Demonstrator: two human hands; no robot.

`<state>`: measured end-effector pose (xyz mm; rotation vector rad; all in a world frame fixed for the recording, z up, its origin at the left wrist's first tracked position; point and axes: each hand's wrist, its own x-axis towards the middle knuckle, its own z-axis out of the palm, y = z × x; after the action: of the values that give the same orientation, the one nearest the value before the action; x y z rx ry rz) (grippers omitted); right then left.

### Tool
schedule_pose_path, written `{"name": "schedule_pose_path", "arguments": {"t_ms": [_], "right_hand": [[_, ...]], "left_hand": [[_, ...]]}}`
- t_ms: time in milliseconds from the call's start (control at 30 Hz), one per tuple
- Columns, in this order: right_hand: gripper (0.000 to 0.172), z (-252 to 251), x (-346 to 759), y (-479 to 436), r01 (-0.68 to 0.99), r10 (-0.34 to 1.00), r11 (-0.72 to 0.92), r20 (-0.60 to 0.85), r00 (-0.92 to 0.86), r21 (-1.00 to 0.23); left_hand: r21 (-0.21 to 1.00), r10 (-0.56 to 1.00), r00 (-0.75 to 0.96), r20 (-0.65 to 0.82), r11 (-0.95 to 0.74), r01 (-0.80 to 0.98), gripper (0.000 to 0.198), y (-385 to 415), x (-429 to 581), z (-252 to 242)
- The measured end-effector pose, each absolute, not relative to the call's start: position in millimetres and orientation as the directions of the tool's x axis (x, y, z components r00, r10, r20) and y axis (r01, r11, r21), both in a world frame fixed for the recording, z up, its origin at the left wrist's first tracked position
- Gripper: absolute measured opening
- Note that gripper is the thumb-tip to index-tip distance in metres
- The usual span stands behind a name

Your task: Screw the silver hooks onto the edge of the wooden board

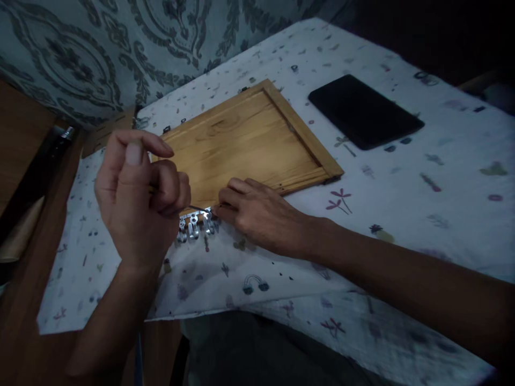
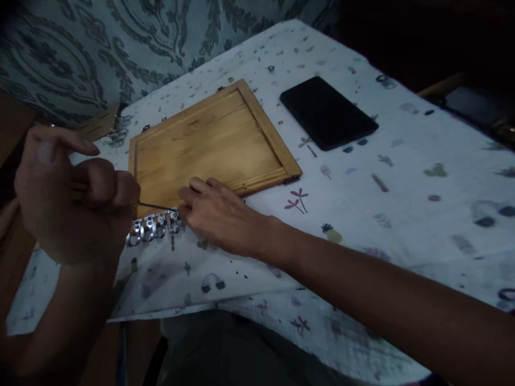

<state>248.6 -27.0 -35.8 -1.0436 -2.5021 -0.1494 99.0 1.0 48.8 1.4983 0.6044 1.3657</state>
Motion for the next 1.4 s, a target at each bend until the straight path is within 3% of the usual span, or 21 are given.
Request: {"name": "schedule_pose_path", "arguments": {"t_ms": [133, 433, 600, 733, 833, 967, 1400], "right_hand": [[0.018, -35, 248, -27, 0.707, 0.661, 0.705, 0.415, -0.625, -0.060], [0.019, -35, 248, -27, 0.707, 0.676, 0.701, 0.404, -0.616, -0.096], [0.016, -34, 248, -27, 0.708, 0.679, 0.701, 0.391, -0.622, -0.092], [0.016, -35, 247, -27, 0.708, 0.677, 0.701, 0.395, -0.621, -0.089], [0.018, -36, 248, -27, 0.706, 0.670, 0.703, 0.408, -0.620, -0.081], [0.021, -37, 250, -28, 0.702, 0.658, 0.707, 0.439, -0.611, -0.082], [0.019, -37, 248, -27, 0.667, 0.627, 0.735, 0.499, -0.599, -0.122]], "left_hand": [[0.900, 0.810, 0.400, 0.428, -0.339, -0.275, 0.015, 13, 94, 50], [0.912, 0.634, 0.659, 0.405, -0.222, -0.346, 0.022, 31, 81, 53], [0.938, 0.562, 0.751, 0.346, -0.208, -0.277, 0.013, 24, 80, 53], [0.932, 0.623, 0.693, 0.362, -0.238, -0.272, 0.011, 17, 87, 52], [0.898, 0.747, 0.505, 0.433, -0.311, -0.310, 0.015, 16, 93, 49], [0.901, 0.860, 0.307, 0.407, -0.321, -0.293, 0.024, 17, 96, 46], [0.913, 0.827, 0.428, 0.364, -0.226, -0.340, 0.020, 16, 88, 47]]}}
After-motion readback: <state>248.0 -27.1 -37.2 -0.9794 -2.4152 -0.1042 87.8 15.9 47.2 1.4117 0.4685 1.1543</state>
